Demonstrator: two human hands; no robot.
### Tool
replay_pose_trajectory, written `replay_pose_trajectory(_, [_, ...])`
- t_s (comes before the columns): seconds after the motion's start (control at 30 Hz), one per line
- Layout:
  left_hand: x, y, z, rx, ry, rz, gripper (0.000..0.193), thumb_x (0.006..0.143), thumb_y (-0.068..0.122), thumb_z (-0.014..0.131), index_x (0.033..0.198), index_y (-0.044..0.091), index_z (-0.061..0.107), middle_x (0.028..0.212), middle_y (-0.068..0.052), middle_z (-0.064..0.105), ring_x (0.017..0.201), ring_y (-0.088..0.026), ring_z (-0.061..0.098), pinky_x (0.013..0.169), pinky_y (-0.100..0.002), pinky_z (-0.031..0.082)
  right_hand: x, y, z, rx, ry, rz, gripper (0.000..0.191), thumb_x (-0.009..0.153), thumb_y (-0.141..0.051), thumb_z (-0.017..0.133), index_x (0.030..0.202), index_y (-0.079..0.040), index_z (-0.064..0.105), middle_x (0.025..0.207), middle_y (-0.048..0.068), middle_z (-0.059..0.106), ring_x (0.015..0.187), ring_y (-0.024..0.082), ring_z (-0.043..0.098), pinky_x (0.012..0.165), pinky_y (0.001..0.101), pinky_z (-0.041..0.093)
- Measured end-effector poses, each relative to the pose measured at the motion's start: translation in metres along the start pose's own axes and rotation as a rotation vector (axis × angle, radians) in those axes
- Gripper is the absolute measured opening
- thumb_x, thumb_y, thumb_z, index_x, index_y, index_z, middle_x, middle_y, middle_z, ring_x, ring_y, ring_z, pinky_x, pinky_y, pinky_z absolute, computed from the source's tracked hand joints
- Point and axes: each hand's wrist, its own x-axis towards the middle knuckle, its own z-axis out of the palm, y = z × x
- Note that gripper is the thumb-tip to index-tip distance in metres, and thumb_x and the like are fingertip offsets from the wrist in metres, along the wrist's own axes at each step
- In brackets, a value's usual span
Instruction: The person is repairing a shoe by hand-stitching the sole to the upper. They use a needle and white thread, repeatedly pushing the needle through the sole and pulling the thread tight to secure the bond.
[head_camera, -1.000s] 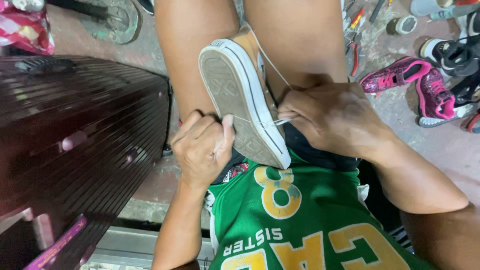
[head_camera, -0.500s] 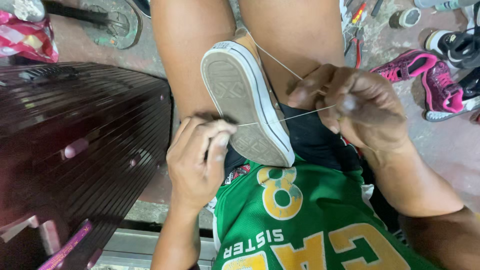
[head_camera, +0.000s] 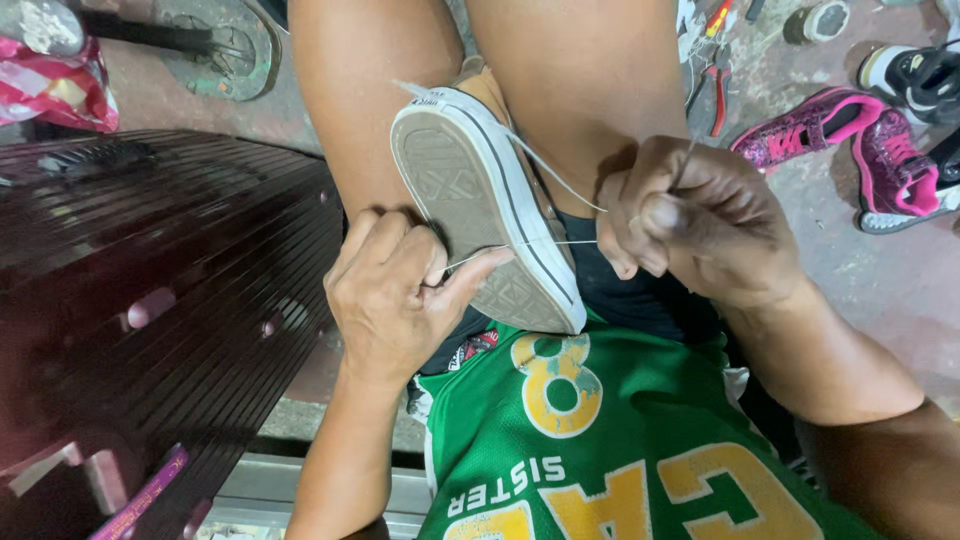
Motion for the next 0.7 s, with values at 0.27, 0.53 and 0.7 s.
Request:
replay_pose_trajectory(0.27, [0.003,-0.022,0.011,-0.208,0.003,-0.068,0.064,0.066,0.030,0.098,0.062,0.008,0.038,0.063,-0.007,0.040,0.062,-0.028,0.041,0.058,-0.039,0.033,0.004,0.009,-0.002,-0.310,0.078,0.152,0.022,0.111,-0.016,0.055,0.091,-0.005,0.052,0.077,0.004,0.048,0.065,0.009,0.041,0.059,0.0254,0.034])
replay_pose_trajectory(0.53, [-0.019,-0.038,0.004,-0.397,-0.025,-0.228,0.035,0.077,0.014,0.093,0.075,0.003,0.059,0.070,-0.002,0.051,0.065,-0.017,0.046,0.061,-0.030,0.037,0.004,-0.001,-0.021,-0.080,0.167,-0.026,0.017,0.113,-0.013,0.050,0.103,-0.002,0.058,0.078,0.007,0.056,0.067,0.014,0.055,0.064,0.0299,0.050])
replay_pose_trajectory(0.7, [-0.026,-0.048,-0.024,-0.306,0.194,-0.447,0.018,0.102,0.005,0.079,0.102,0.000,0.061,0.116,-0.009,0.055,0.087,-0.010,0.052,0.070,-0.023,0.044,-0.013,-0.034,-0.034,-0.641,0.438,-0.150,0.036,0.115,-0.024,0.041,0.112,0.004,0.063,0.113,0.020,0.061,0.076,0.020,0.062,0.056,0.0211,0.046])
